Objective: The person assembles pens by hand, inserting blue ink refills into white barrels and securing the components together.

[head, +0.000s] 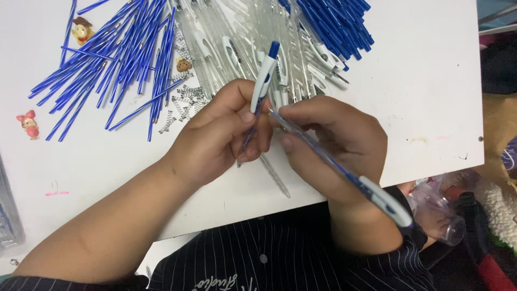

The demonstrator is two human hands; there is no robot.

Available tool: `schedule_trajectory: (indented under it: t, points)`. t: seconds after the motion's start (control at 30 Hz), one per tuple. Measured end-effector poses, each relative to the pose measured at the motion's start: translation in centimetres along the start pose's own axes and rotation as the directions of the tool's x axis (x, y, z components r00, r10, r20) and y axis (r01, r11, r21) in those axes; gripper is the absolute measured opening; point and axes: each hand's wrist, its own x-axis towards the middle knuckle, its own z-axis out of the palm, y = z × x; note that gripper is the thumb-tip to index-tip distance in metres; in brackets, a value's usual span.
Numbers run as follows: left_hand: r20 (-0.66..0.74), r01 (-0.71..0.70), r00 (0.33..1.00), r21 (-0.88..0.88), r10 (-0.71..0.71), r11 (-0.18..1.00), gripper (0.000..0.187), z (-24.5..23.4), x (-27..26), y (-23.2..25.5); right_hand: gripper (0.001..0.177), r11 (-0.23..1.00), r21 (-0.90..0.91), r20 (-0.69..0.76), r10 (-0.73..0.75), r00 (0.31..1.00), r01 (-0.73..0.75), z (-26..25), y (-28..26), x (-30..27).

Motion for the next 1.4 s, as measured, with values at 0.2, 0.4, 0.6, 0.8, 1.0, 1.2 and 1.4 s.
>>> schedule_trajectory:
  t: [0.2, 0.4, 0.6, 0.8, 1.0, 1.2, 1.4]
  points:
    - [-0.015, -0.010, 1.000, 0.071, 0.011, 0.997, 0.016, 0.2, -0.2, -0.1, 0.025, 0.974, -0.207, 0.010, -0.094, 0.995, 0.094, 0.0, -0.4, 0.6]
    - [-0.001, -0.068, 0.998, 0.149, 0.068, 0.987, 0.015, 0.2, -0.2, -0.3, 0.026, 0.950, -0.300, 0.028, -0.083, 0.996, 0.088, 0.3, -1.0, 0.5]
    - [-0.058, -0.081, 0.994, 0.213, 0.096, 0.974, 0.012, 0.6, -0.4, -0.2, 0.015, 0.918, -0.397, -0.039, -0.024, 0.999, 0.006, 1.1, -1.1, 0.3]
    - [-0.008, -0.106, 0.994, 0.085, 0.108, 0.991, 0.013, 0.4, -0.4, -0.3, 0.012, 0.964, -0.223, -0.103, 0.121, 0.987, -0.141, 0.3, -0.2, 0.3]
    - [0.041, 0.173, 0.981, 0.233, -0.187, 0.957, 0.045, 1.0, -0.3, 0.4, 0.053, 1.000, -0.023, -0.262, 0.001, 0.965, -0.008, -0.5, 0.8, 0.8]
    - [0.150, 0.106, 0.977, 0.268, -0.149, 0.958, 0.057, 1.6, -0.6, 0.8, 0.023, 0.995, -0.003, -0.226, 0.095, 0.969, -0.099, -0.3, 0.6, 1.0]
    - [0.248, 0.194, 0.932, 0.273, -0.264, 0.942, 0.066, 1.8, -0.8, 1.7, 0.032, 0.958, 0.267, -0.344, 0.196, 0.918, -0.104, -0.8, 1.0, 1.1]
